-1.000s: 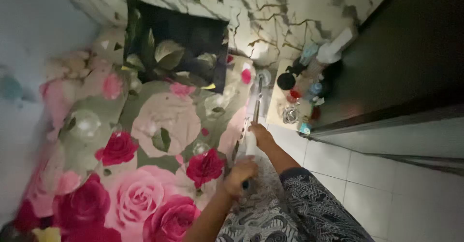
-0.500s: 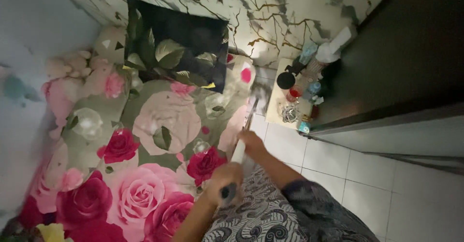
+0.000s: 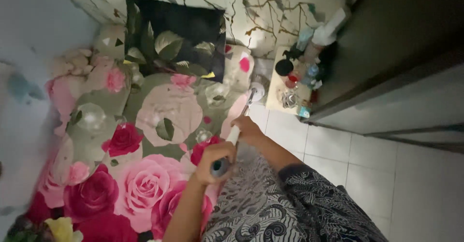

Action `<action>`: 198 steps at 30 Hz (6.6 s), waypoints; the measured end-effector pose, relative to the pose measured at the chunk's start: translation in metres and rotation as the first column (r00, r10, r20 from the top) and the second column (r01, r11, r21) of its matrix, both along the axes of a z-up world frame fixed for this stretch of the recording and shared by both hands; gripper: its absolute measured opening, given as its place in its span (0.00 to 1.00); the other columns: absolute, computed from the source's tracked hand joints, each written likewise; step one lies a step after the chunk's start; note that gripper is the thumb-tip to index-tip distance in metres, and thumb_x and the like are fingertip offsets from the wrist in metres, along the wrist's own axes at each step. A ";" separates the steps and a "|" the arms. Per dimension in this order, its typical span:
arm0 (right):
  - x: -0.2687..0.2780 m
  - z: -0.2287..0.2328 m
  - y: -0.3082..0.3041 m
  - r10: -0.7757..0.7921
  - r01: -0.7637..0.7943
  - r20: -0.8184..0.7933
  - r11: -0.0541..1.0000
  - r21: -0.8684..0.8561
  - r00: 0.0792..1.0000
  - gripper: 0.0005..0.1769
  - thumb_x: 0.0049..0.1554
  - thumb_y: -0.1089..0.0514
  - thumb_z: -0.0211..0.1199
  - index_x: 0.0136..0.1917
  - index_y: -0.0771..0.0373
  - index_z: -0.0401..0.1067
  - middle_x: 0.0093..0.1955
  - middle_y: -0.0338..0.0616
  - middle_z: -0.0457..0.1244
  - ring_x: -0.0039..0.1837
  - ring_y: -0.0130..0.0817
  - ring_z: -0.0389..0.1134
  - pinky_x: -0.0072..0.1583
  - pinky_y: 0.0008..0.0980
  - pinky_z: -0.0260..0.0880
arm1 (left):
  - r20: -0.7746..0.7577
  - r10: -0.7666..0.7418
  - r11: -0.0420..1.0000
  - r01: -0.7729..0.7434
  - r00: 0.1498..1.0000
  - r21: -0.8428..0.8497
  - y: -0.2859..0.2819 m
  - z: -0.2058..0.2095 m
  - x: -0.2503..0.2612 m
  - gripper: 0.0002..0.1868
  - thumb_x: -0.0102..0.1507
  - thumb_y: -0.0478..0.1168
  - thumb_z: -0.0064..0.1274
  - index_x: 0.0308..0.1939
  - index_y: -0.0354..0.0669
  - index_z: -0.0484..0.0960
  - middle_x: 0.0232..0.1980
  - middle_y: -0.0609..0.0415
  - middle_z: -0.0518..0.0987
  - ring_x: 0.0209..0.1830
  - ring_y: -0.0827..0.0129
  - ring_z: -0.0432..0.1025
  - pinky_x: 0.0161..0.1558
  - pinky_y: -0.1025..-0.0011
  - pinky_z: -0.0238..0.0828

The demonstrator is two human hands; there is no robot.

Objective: Mopping the tiled floor in a residential room.

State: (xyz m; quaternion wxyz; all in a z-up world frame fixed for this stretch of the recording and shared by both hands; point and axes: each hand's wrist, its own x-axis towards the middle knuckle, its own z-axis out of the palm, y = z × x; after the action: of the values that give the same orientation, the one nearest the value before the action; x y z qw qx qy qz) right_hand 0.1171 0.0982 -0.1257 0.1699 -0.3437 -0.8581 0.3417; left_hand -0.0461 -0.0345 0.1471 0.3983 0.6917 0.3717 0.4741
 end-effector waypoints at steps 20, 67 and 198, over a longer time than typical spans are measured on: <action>0.056 0.093 -0.220 -0.016 -0.027 -0.154 0.962 -0.272 0.988 0.12 0.43 0.51 0.69 0.42 0.53 0.79 0.43 0.44 0.70 0.50 0.47 0.71 0.57 0.57 0.61 | 0.085 -0.489 0.858 0.496 0.868 -0.131 -0.152 0.080 0.006 0.19 0.51 0.49 0.68 0.30 0.44 0.73 0.34 0.52 0.78 0.37 0.52 0.77 0.43 0.59 0.73; 0.077 -0.041 -0.372 -0.046 0.046 0.390 0.999 0.009 0.920 0.34 0.50 0.68 0.61 0.70 0.51 0.68 0.66 0.52 0.61 0.66 0.52 0.65 0.61 0.48 0.70 | -0.103 -0.151 0.969 0.168 0.983 0.179 -0.403 -0.092 0.091 0.21 0.46 0.41 0.65 0.38 0.41 0.73 0.42 0.47 0.75 0.49 0.50 0.73 0.66 0.48 0.64; 0.183 0.030 -0.467 -0.795 0.772 -0.006 0.590 -0.237 0.606 0.48 0.47 0.63 0.71 0.76 0.52 0.52 0.80 0.63 0.46 0.67 0.64 0.63 0.65 0.50 0.67 | -0.086 -0.037 0.999 0.039 0.996 0.021 -0.396 -0.017 0.190 0.04 0.66 0.30 0.49 0.36 0.35 0.77 0.32 0.46 0.75 0.30 0.57 0.73 0.36 0.65 0.69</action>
State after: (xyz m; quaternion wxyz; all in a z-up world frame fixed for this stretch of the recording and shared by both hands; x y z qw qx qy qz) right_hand 0.3001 -0.3692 -0.0956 0.3129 -0.6825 -0.5669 0.3388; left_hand 0.1444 -0.4309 0.1296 0.3832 0.7228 0.3699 0.4404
